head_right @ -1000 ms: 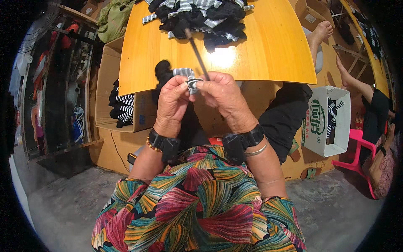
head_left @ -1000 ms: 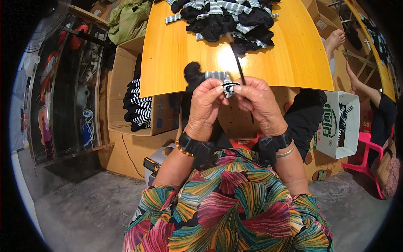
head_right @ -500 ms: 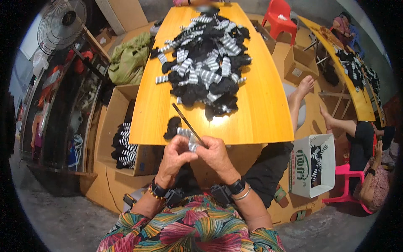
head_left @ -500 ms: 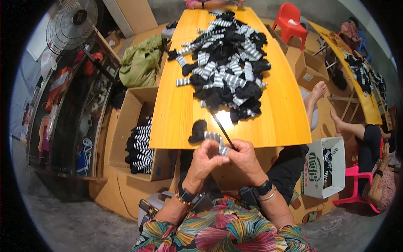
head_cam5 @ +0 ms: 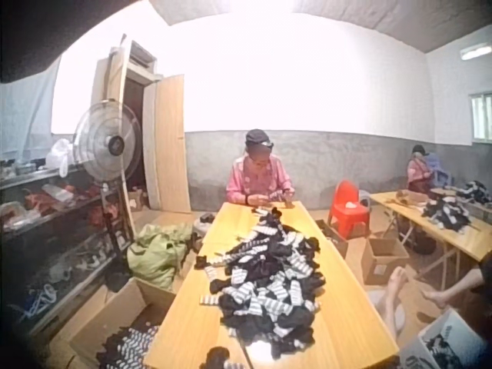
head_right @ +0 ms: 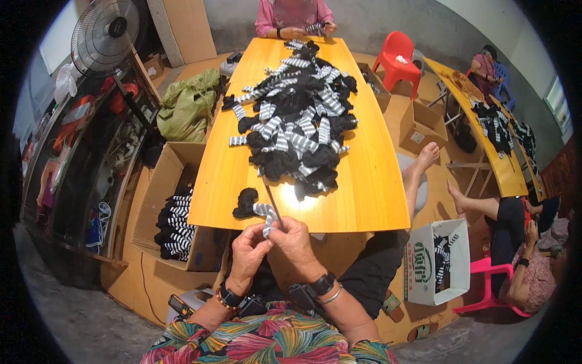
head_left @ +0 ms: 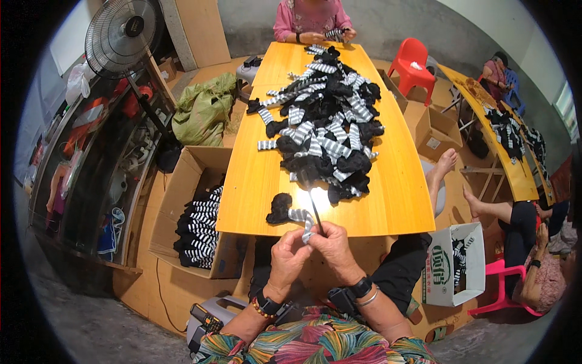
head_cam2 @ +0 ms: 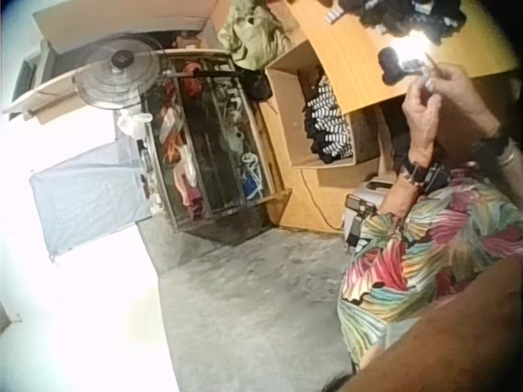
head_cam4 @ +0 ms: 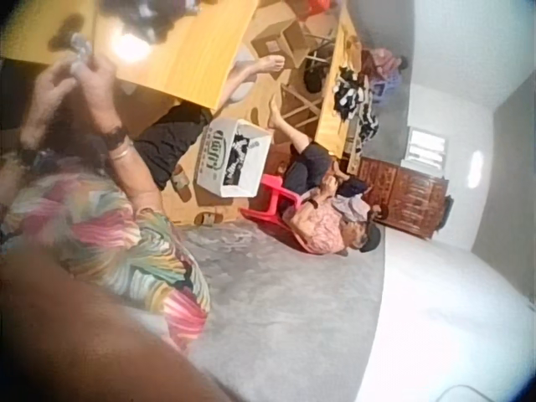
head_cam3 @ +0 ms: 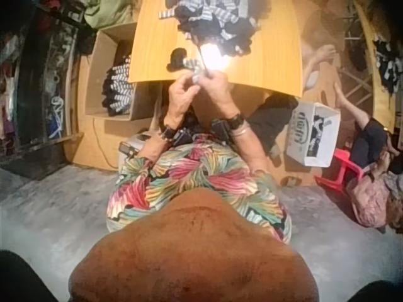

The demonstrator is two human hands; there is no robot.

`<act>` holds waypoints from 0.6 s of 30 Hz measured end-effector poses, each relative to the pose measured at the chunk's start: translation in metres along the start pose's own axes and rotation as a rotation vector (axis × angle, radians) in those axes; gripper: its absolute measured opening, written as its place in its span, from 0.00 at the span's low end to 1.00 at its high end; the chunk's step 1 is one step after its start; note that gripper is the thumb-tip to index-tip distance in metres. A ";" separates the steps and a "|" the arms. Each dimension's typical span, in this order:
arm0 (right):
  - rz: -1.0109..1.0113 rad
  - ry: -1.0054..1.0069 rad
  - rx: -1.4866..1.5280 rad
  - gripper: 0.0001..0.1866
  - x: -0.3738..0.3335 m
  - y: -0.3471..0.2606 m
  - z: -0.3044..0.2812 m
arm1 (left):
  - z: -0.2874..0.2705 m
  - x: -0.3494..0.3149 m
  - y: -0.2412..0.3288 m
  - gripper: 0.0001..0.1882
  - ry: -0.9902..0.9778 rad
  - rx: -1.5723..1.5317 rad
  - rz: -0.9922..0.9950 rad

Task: Inspecting socks by pulling them over a plastic rod and turning them inside out.

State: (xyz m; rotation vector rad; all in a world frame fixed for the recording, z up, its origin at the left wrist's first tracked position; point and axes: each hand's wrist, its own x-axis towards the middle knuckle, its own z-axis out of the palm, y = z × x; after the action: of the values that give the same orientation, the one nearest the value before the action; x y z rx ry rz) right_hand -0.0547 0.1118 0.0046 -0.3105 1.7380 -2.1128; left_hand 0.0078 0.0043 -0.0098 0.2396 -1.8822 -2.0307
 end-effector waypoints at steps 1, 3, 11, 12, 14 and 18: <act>-0.004 0.004 -0.015 0.05 0.002 0.003 0.000 | 0.000 0.001 -0.002 0.14 0.017 0.080 0.059; -0.003 -0.017 -0.062 0.05 0.002 0.005 -0.002 | -0.002 0.001 0.004 0.13 -0.002 0.145 0.065; -0.057 -0.053 -0.235 0.07 0.002 0.006 -0.005 | -0.018 0.011 0.000 0.10 -0.091 0.017 -0.052; -0.071 -0.043 -0.275 0.07 0.002 0.005 -0.005 | -0.017 0.011 0.000 0.09 -0.075 -0.062 -0.105; -0.065 -0.052 -0.270 0.08 0.000 -0.003 -0.004 | -0.015 0.009 0.006 0.08 -0.061 -0.169 -0.217; -0.068 -0.023 -0.259 0.08 -0.003 -0.002 0.004 | -0.015 0.009 0.003 0.07 -0.032 -0.437 -0.360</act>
State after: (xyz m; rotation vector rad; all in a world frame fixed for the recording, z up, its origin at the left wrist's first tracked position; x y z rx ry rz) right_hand -0.0509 0.1100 0.0078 -0.4694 2.0159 -1.9200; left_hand 0.0051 -0.0131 -0.0076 0.4547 -1.4359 -2.6355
